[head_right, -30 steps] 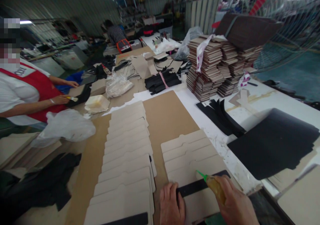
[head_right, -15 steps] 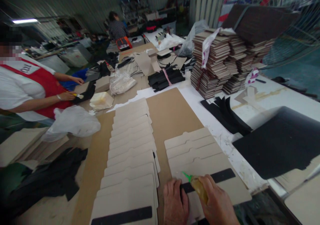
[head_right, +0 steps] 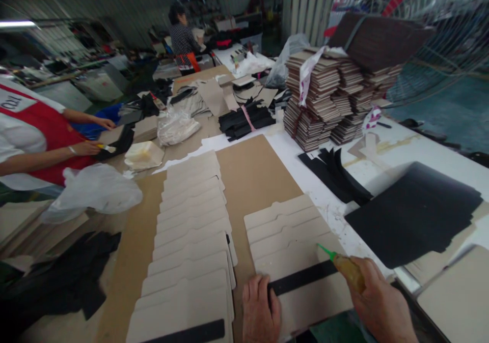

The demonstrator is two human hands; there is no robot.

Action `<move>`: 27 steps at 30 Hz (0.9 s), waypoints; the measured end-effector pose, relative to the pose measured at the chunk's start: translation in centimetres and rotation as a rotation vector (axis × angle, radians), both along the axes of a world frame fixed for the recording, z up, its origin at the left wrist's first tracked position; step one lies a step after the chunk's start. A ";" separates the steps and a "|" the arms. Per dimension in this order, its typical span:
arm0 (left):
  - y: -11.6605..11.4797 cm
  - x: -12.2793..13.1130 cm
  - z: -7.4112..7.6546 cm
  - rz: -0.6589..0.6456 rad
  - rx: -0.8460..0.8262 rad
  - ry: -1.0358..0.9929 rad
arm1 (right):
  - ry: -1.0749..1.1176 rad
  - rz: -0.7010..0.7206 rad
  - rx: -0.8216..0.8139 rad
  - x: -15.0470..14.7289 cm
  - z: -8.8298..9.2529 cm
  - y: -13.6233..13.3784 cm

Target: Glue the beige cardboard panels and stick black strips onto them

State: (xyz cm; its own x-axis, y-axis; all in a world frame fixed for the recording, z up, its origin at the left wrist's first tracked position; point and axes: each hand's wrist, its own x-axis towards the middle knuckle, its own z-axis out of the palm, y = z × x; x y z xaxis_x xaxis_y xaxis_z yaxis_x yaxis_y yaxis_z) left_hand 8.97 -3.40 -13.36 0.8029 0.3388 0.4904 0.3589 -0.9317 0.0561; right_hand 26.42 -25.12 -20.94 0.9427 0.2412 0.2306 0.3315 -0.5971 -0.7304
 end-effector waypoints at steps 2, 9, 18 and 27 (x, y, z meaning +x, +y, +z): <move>0.0 0.0 0.1 -0.002 0.005 0.011 | 0.102 -0.044 -0.021 0.4 -0.5 -0.5; 0.1 0.1 -0.1 -0.004 0.019 0.002 | 0.266 0.043 0.122 -1.5 0.1 0.4; 0.3 0.0 -0.2 -0.024 0.023 0.012 | 0.667 -0.054 0.306 0.1 1.8 0.5; 0.9 -0.3 -1.8 -0.015 0.046 -0.036 | 0.601 -0.196 0.263 4.7 2.8 0.9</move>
State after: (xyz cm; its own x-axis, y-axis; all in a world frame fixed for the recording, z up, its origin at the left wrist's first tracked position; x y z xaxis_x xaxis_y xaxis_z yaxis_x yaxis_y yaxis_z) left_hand 8.70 -2.48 -15.12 0.7896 0.3032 0.5335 0.3432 -0.9389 0.0257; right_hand 31.15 -24.26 -18.12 0.9458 0.0608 -0.3191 -0.2732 -0.3825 -0.8826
